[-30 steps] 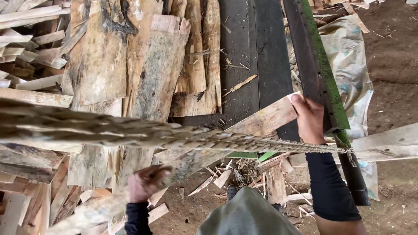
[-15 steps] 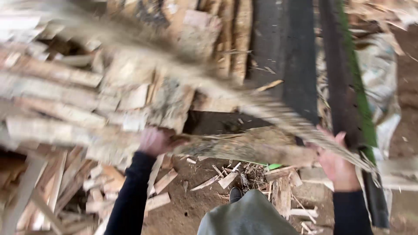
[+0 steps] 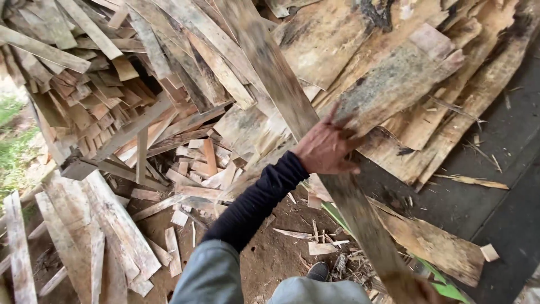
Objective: Cutting thin wooden boards using a manual lever-operated shear.
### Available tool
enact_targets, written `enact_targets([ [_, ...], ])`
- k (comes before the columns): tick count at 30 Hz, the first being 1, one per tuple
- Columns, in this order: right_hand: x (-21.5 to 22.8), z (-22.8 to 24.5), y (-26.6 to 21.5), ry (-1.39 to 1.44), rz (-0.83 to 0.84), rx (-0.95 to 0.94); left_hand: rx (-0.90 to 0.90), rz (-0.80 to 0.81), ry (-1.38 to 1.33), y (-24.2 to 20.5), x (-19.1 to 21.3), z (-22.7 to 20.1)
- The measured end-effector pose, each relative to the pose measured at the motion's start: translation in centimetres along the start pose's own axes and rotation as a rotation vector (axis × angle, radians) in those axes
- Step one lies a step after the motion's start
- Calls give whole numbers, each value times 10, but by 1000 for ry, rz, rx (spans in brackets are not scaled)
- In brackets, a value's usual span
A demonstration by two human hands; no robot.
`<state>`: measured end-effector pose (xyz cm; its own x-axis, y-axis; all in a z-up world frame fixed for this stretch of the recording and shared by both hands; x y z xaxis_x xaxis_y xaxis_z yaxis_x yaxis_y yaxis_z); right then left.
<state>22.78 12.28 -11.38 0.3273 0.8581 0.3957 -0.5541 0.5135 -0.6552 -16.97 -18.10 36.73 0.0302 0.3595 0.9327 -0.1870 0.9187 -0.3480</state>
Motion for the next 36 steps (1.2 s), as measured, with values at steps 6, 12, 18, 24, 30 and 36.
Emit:
enact_targets([
  [6, -97, 442, -167, 382, 285, 451, 201, -1640, -308, -28, -113, -21],
  [12, -138, 404, -162, -149, 286, 918, 811, -1684, -1473, 30, -335, -52],
  [18, -106, 156, -116, -126, 383, 176, 1190, -1536, -1855, 57, -383, -76],
  [24, -17, 125, -140, -371, -675, 522, 1118, -734, -2349, 114, -292, -139],
  [30, 29, 176, -120, -607, -708, 411, 713, -938, -2699, 167, -317, -161],
  [36, 26, 123, -114, -884, -754, 531, 579, -1048, -2488, 147, -267, -190],
])
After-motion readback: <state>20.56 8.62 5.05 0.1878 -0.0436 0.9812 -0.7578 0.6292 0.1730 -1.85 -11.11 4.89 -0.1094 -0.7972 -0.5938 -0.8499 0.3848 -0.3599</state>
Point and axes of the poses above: each hand's wrist, its own y-axis towards the middle knuckle, its own x-axis out of the back of the hand, z = x × y, the point moved 2 cm from there along y, towards the middle knuckle, and after that the axes turned 9 degrees about -x, right-handed, at the moved point
